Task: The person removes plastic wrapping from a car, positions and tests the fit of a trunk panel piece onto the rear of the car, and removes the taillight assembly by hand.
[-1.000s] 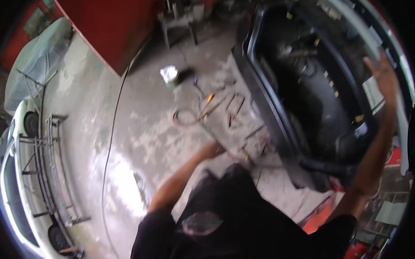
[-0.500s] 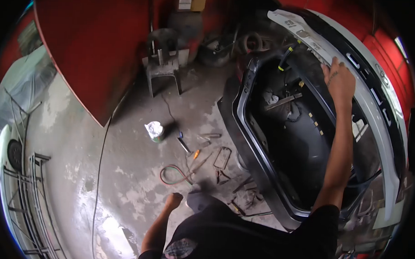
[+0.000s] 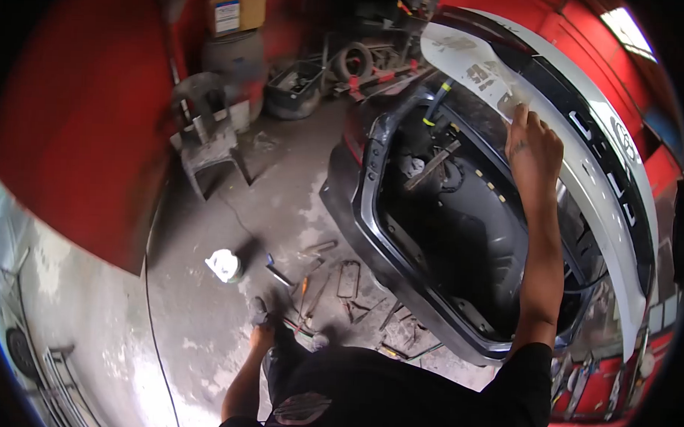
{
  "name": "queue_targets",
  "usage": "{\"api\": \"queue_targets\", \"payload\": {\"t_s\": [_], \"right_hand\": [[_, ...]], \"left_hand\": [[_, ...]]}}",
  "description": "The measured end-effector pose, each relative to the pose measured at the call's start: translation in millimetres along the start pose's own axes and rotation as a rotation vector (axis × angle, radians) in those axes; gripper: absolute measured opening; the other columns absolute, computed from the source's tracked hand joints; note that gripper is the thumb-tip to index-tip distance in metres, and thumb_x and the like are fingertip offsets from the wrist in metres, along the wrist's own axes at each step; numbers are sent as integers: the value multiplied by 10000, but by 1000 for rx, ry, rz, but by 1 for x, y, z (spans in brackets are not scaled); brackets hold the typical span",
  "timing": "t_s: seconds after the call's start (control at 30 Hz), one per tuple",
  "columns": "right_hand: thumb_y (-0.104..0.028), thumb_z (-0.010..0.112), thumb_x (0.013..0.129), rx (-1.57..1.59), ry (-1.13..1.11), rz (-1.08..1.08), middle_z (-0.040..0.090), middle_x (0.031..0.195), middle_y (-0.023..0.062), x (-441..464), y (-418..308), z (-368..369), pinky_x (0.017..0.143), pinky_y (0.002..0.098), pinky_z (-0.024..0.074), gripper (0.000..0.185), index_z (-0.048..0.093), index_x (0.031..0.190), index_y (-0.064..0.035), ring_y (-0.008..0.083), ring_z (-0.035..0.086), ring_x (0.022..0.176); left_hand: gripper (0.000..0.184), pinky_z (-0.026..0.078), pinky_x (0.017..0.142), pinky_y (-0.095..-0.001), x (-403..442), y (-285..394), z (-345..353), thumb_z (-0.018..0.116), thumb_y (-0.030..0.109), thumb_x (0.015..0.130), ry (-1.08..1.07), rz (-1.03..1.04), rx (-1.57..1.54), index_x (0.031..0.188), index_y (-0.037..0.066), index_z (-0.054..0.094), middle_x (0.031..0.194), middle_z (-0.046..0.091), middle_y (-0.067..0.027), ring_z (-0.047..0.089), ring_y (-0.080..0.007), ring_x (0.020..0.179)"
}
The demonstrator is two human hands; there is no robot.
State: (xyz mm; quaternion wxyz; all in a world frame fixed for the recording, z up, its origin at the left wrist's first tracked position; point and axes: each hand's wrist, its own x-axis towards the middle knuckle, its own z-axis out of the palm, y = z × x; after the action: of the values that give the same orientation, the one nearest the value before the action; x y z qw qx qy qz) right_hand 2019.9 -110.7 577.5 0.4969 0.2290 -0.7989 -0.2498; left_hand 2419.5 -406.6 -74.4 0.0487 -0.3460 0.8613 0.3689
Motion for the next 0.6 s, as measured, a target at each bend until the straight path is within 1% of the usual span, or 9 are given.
{"api": "queue_targets", "payload": {"t_s": [0.1,0.17,0.23,0.33,0.37,0.43,0.5,0.57,0.6], "right_hand": [[-110,638,887,48,23,12,710,902,122,0,-4,-3,691,381,598,255,656,1110,14,276,732,804],[-106,664,860,44,-16,63,721,1005,148,0,-8,-5,750,403,599,325,643,1162,12,297,735,906],[-98,677,844,24,4,81,725,1060,167,-1,-16,-9,783,411,598,354,637,1176,16,313,735,937],[-143,716,839,18,-107,233,705,1164,195,2,-36,-20,897,441,566,428,626,1229,7,351,699,1065],[-154,724,838,8,-122,268,701,1178,196,7,-41,-22,918,448,557,447,623,1243,5,357,690,1085],[-198,750,837,40,-105,333,681,1230,203,5,-43,-18,961,458,531,489,628,1265,3,386,662,1120],[-208,754,841,61,-71,372,676,1251,202,3,-48,-18,967,455,526,490,635,1265,6,397,661,1109],[-262,749,866,34,-85,399,673,1249,196,4,-51,-18,959,455,523,493,643,1269,2,398,649,1116],[-271,748,871,16,-92,407,672,1250,194,5,-54,-17,957,456,523,497,642,1276,-3,396,646,1121]], "left_hand": [[304,561,798,-523,87,33,-8,620,340,923,-142,219,-17,977,81,770,955,730,-235,709,-440,935],[319,558,831,-511,150,70,-12,630,351,918,-203,357,-43,998,72,763,985,729,-237,708,-435,942],[307,554,849,-500,224,102,-11,630,328,916,-302,635,-183,996,62,759,1002,729,-236,705,-427,968],[259,561,879,-425,279,205,-74,633,248,929,-348,683,-158,997,37,766,1027,759,-178,727,-348,1001],[269,564,875,-414,318,211,-64,615,248,946,-348,831,-141,979,24,760,986,761,-178,737,-337,969],[317,559,869,-465,357,259,-88,598,307,964,-451,807,-223,979,33,754,1010,741,-215,701,-419,978],[347,545,904,-457,387,314,-107,590,322,982,-502,782,-193,987,12,746,1060,741,-215,690,-413,1031],[354,529,898,-474,400,383,-135,586,319,995,-474,918,-209,959,-7,719,1036,735,-215,680,-410,1020],[350,517,872,-485,409,420,-145,576,311,1007,-403,1100,-93,958,-9,708,1003,726,-212,677,-404,1003]]}}
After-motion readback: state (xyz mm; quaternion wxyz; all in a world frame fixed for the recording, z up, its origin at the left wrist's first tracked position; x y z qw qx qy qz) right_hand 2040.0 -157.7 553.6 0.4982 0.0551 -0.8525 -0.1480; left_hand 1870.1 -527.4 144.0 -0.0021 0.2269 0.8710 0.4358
